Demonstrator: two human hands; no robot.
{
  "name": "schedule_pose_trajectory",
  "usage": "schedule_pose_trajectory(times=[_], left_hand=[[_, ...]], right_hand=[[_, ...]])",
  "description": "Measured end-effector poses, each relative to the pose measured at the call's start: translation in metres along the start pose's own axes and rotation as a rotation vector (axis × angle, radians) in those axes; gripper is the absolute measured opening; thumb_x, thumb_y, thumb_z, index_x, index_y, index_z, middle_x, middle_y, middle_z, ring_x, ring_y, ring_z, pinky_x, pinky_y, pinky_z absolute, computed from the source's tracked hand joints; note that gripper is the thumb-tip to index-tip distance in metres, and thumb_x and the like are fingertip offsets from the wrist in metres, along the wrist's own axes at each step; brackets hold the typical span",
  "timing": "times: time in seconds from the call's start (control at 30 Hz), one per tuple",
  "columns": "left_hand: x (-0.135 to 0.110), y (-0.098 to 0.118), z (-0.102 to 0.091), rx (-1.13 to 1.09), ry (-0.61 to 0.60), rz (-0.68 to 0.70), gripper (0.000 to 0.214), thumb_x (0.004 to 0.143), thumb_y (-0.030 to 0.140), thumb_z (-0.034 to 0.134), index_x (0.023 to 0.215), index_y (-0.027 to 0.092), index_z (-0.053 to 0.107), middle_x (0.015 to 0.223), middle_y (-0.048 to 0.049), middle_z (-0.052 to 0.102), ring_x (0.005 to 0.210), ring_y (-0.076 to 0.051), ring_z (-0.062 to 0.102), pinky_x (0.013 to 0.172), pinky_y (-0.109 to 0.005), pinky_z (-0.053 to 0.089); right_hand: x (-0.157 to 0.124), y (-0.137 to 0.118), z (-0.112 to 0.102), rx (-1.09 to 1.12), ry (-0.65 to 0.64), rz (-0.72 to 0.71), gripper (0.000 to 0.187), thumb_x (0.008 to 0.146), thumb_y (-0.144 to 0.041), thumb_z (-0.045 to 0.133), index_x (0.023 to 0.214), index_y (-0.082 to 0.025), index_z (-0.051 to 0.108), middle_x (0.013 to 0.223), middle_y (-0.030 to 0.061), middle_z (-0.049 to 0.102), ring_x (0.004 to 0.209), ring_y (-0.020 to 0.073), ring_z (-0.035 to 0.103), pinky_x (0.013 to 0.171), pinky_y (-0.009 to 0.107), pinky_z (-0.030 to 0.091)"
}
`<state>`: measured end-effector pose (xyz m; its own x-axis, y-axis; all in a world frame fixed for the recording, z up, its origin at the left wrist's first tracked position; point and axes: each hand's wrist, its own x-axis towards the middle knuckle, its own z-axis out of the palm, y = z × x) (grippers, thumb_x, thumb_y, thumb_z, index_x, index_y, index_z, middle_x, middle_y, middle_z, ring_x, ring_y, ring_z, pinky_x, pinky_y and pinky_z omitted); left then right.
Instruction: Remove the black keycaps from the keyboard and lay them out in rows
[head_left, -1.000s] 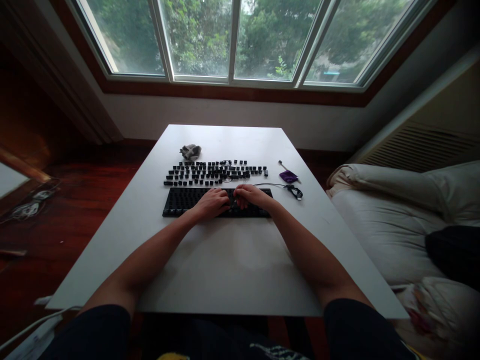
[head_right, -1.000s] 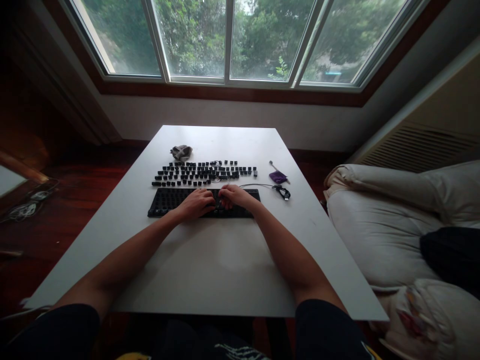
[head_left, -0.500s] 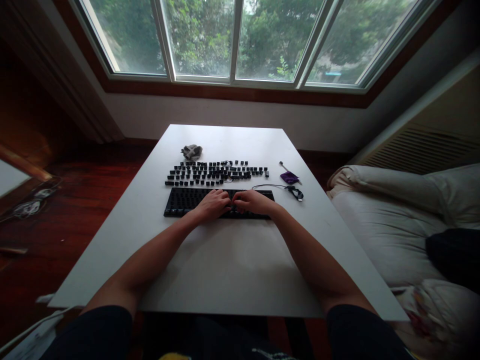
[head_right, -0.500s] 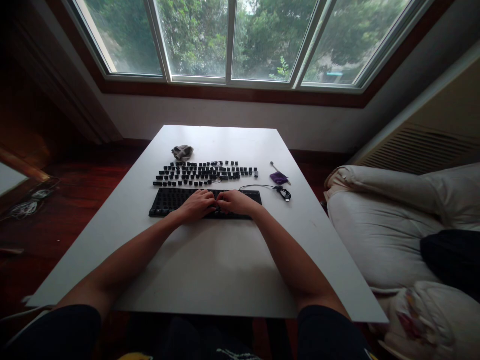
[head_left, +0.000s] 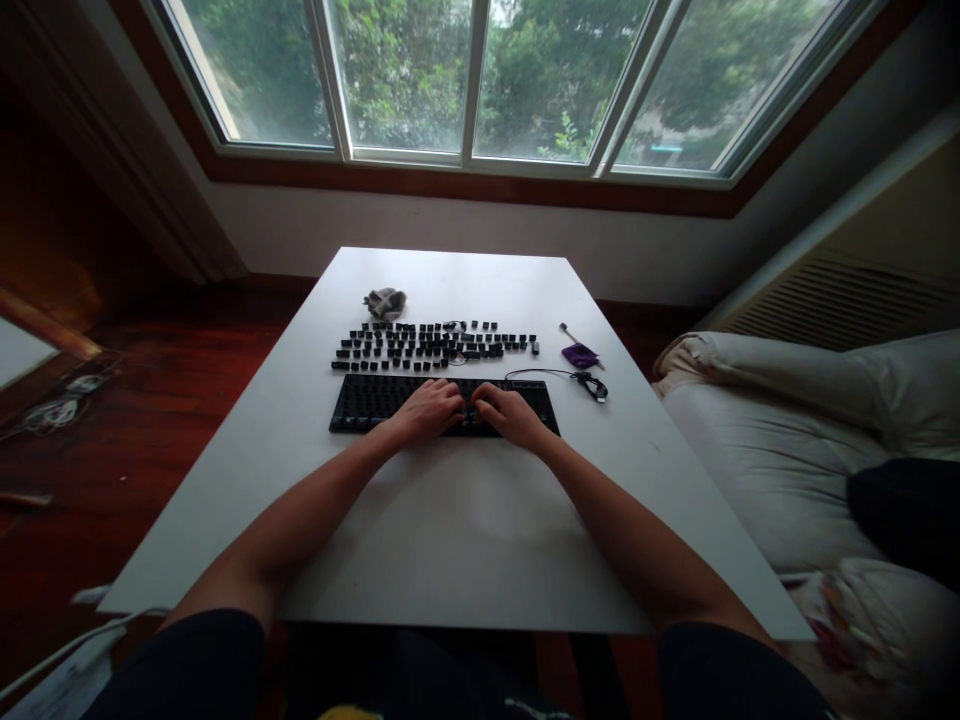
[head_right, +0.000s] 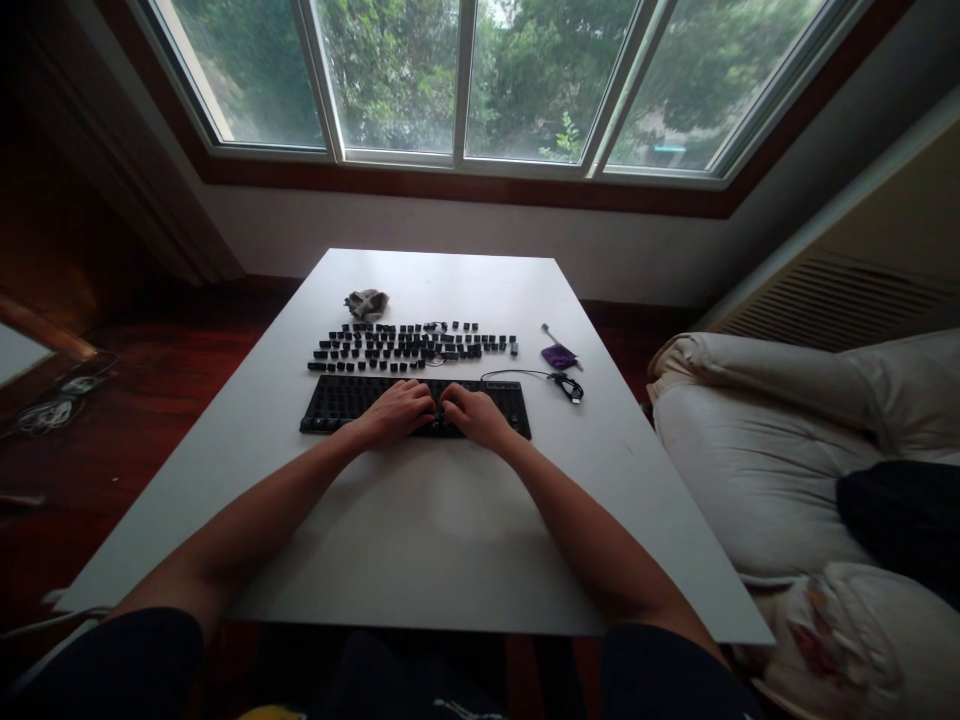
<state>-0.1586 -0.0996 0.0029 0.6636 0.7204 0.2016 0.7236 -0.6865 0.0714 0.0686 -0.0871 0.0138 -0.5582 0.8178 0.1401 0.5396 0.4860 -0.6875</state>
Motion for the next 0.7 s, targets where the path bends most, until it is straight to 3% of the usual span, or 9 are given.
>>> schedule_pose_trajectory(times=[0.23, 0.7], left_hand=[[0.001, 0.001, 0.008, 0.014, -0.020, -0.032, 0.019, 0.100, 0.035, 0.055, 0.107, 0.019, 0.063, 0.109, -0.0088, 0.059, 0.101, -0.024, 0.053, 0.087, -0.037, 0.041], [0.001, 0.014, 0.008, 0.000, -0.015, -0.102, 0.016, 0.103, 0.031, 0.047, 0.108, 0.019, 0.057, 0.115, -0.0111, 0.058, 0.104, -0.026, 0.053, 0.087, -0.039, 0.038]], right_hand=[[-0.008, -0.002, 0.021, 0.033, 0.275, 0.138, 0.027, 0.097, -0.031, 0.040, 0.096, -0.023, 0.066, 0.067, -0.0016, 0.071, 0.062, 0.0163, 0.064, 0.066, 0.025, 0.042], [-0.011, -0.006, 0.036, 0.205, 0.462, 0.265, 0.030, 0.097, -0.038, 0.036, 0.090, -0.022, 0.061, 0.067, 0.0008, 0.067, 0.062, 0.0179, 0.063, 0.066, 0.027, 0.047]])
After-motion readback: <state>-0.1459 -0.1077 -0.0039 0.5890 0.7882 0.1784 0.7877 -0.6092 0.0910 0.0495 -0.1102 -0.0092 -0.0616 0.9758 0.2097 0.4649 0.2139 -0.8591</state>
